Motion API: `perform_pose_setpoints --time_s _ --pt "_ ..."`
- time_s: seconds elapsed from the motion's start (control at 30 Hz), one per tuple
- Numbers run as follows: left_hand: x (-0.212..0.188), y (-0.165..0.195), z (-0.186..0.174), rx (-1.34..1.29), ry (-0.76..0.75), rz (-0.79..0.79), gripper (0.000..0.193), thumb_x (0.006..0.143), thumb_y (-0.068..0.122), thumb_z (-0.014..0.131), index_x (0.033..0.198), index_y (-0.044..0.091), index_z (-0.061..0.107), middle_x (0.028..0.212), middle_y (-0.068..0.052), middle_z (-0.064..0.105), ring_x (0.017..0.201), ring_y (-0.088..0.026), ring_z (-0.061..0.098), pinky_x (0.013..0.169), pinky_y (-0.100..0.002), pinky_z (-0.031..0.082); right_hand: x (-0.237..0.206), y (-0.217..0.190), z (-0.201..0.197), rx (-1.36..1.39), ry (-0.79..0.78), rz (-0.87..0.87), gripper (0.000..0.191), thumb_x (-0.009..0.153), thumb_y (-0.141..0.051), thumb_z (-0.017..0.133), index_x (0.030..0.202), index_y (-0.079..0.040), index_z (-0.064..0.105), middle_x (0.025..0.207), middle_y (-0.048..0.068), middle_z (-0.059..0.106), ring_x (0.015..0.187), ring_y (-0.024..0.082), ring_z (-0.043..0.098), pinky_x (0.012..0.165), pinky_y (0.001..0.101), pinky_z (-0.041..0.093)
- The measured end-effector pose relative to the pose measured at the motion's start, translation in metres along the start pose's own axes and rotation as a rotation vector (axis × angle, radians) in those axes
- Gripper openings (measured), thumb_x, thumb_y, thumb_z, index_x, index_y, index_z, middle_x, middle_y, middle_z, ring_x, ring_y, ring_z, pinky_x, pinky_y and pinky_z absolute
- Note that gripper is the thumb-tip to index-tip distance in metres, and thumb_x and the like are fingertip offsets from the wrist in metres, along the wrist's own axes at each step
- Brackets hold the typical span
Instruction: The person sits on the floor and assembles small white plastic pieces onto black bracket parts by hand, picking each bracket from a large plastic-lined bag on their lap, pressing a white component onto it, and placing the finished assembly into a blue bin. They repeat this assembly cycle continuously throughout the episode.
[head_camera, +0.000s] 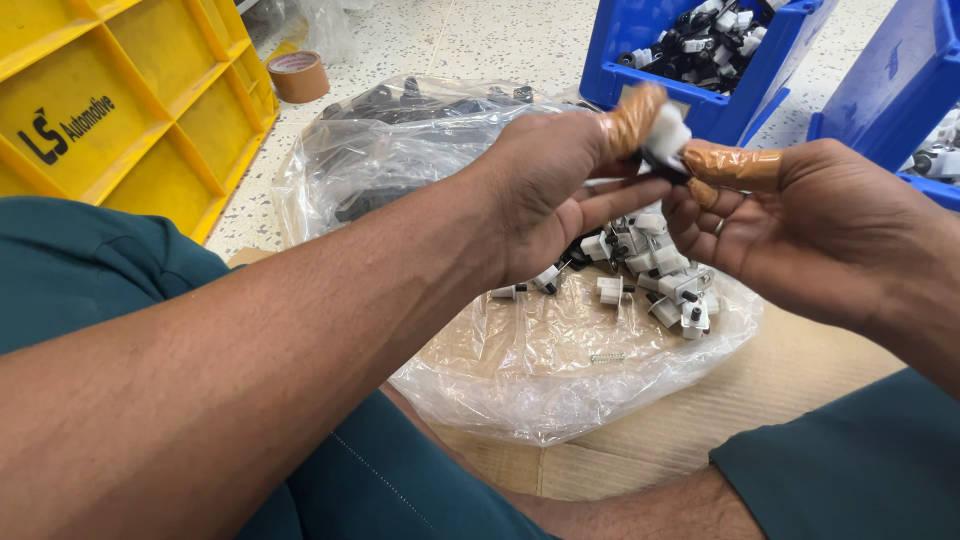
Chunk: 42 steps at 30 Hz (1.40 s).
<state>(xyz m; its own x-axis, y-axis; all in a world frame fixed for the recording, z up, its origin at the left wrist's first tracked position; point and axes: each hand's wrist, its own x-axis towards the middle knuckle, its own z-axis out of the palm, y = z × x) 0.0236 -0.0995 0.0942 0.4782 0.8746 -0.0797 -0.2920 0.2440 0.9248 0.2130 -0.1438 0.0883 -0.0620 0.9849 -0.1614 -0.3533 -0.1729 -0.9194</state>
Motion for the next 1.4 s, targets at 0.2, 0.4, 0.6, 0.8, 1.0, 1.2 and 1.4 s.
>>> perform_pose_setpoints --time_s 0.2,0.4,0.6,0.8,1.0,1.2,1.4 --pt "-0.005 -0.002 0.004 0.174 0.028 -0.103 0.032 0.099 0.019 0.056 0.115 -0.009 0.062 0.107 -0.019 0.064 0.086 -0.019 0.073 0.069 -0.022 0.068 0.005 -0.015 0.007 -0.370 -0.047 -0.079 0.030 0.107 -0.012 0.049 0.133 0.000 0.057 0.125 0.015 0.063 0.106 0.014 0.064 0.090 0.0312 0.053" --pt "0.001 -0.008 0.002 0.005 0.010 -0.096 0.028 0.101 0.010 0.052 0.115 -0.013 0.062 0.105 -0.021 0.065 0.085 -0.021 0.075 0.073 -0.022 0.069 0.009 -0.007 0.002 -0.238 0.078 -0.065 0.032 0.108 -0.029 0.056 0.129 -0.005 0.059 0.117 0.008 0.061 0.103 0.012 0.061 0.093 0.0295 0.056" --pt "0.002 -0.010 0.008 -0.072 0.089 -0.065 0.028 0.097 -0.001 0.053 0.117 -0.020 0.058 0.104 -0.026 0.066 0.084 -0.026 0.077 0.073 -0.022 0.069 0.005 0.004 0.003 -0.312 0.047 -0.089 0.037 0.105 -0.030 0.060 0.129 -0.002 0.064 0.122 0.005 0.064 0.102 0.010 0.059 0.087 0.0280 0.053" --pt "-0.001 0.001 0.008 -0.035 0.007 0.021 0.026 0.096 -0.001 0.053 0.114 -0.020 0.058 0.106 -0.029 0.067 0.086 -0.030 0.078 0.072 -0.024 0.070 -0.001 -0.005 0.012 -0.286 0.025 -0.180 0.039 0.107 -0.018 0.050 0.139 0.000 0.063 0.125 0.007 0.065 0.105 0.011 0.060 0.091 0.0251 0.054" --pt "0.004 -0.004 0.010 -0.007 0.029 0.023 0.026 0.095 0.003 0.059 0.112 -0.017 0.061 0.108 -0.029 0.068 0.087 -0.032 0.078 0.071 -0.029 0.071 -0.008 -0.002 0.015 -0.316 0.199 -0.163 0.039 0.105 -0.002 0.044 0.138 0.005 0.064 0.131 0.015 0.066 0.108 0.016 0.064 0.093 0.0292 0.054" --pt "0.002 -0.016 0.005 -0.032 -0.019 -0.020 0.030 0.094 0.013 0.065 0.113 -0.011 0.063 0.105 -0.026 0.071 0.086 -0.032 0.078 0.072 -0.030 0.070 -0.004 -0.006 0.011 -0.318 0.000 -0.146 0.037 0.111 -0.022 0.044 0.131 0.006 0.059 0.117 0.016 0.068 0.106 0.021 0.068 0.092 0.0383 0.061" --pt "0.009 -0.021 0.006 -0.142 -0.062 -0.020 0.033 0.092 0.012 0.066 0.112 -0.014 0.066 0.109 -0.029 0.071 0.090 -0.033 0.077 0.074 -0.031 0.071 0.000 -0.009 0.008 -0.581 0.074 -0.318 0.034 0.103 -0.006 0.049 0.133 0.004 0.063 0.121 0.018 0.071 0.104 0.022 0.070 0.084 0.0328 0.057"
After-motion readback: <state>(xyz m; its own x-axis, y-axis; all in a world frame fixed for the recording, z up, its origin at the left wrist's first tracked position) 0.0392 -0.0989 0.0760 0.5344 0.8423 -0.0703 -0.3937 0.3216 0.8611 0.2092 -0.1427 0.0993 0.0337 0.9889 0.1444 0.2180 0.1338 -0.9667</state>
